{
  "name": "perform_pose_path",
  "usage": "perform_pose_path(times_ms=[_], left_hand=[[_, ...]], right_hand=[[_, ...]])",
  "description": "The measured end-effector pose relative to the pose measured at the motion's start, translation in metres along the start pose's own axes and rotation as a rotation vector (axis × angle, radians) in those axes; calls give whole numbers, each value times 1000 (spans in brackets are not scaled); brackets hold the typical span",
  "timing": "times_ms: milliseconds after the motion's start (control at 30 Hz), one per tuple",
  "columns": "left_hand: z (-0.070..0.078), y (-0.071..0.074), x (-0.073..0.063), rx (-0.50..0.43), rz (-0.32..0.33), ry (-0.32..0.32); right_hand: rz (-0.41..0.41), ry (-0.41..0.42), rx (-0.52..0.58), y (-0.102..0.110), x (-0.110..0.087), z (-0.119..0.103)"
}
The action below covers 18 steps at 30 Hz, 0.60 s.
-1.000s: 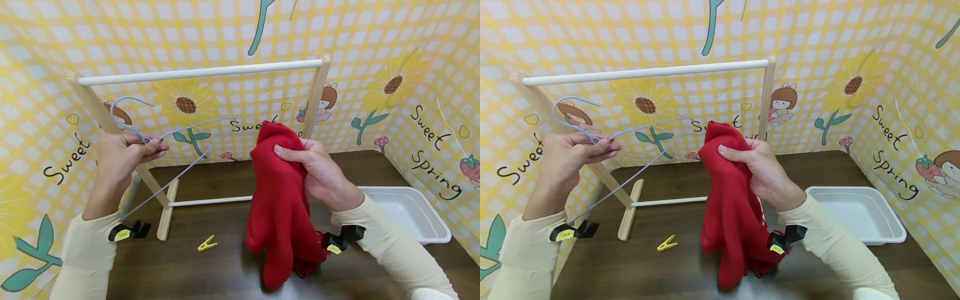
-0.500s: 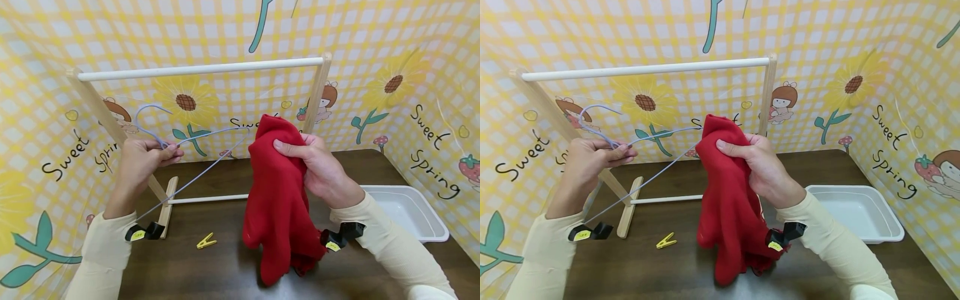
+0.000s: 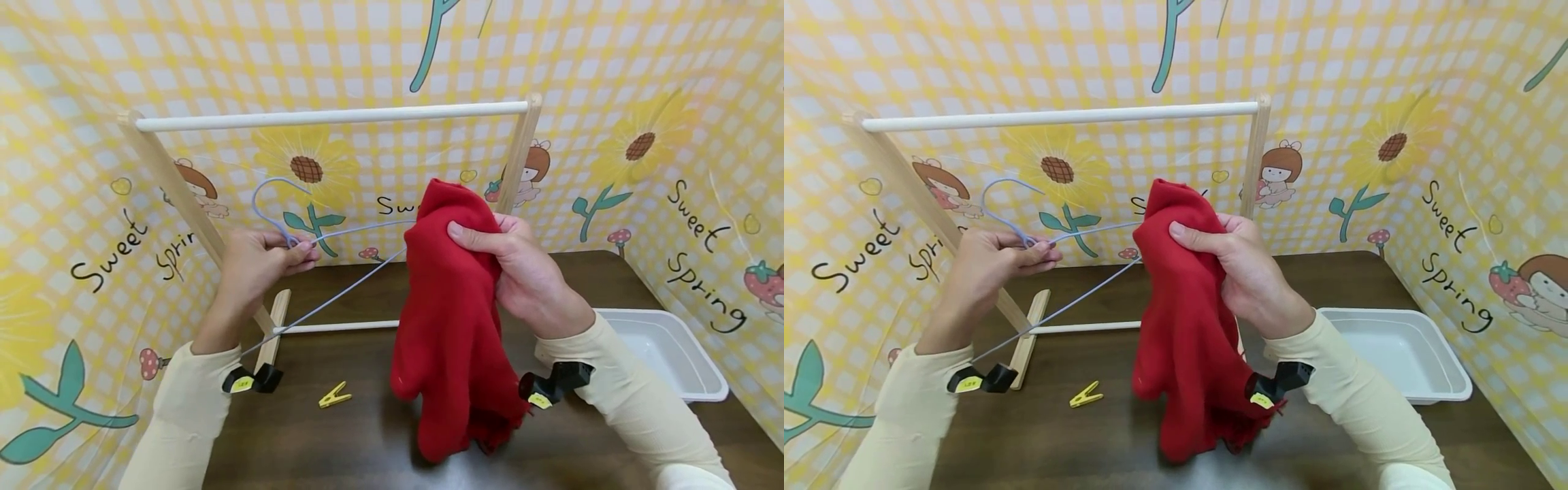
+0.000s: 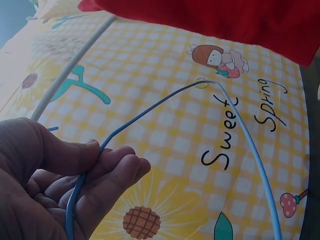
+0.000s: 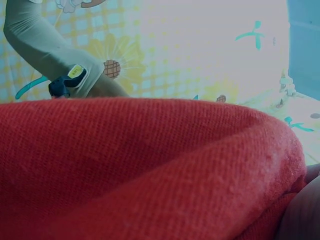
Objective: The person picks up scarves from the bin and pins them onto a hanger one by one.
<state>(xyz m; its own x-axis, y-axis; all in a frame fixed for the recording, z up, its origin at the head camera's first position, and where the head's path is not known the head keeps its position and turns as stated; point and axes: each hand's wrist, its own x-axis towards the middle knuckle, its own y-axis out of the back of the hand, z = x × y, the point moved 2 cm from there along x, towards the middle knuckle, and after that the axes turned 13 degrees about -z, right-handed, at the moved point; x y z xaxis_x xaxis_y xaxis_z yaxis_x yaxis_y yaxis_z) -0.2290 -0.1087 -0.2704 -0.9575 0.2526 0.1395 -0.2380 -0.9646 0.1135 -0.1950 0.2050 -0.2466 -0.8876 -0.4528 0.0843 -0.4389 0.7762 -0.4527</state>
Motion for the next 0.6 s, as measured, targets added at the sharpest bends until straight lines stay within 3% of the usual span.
perform_pose_path(times_ms=[200,600], left_hand=[[0,-5,1,-17,-5,28],[-2,-12,0,-4,-34,7]], right_hand=[[9,16,6,-3,1,-1],[3,49,10,-11,5,-6]])
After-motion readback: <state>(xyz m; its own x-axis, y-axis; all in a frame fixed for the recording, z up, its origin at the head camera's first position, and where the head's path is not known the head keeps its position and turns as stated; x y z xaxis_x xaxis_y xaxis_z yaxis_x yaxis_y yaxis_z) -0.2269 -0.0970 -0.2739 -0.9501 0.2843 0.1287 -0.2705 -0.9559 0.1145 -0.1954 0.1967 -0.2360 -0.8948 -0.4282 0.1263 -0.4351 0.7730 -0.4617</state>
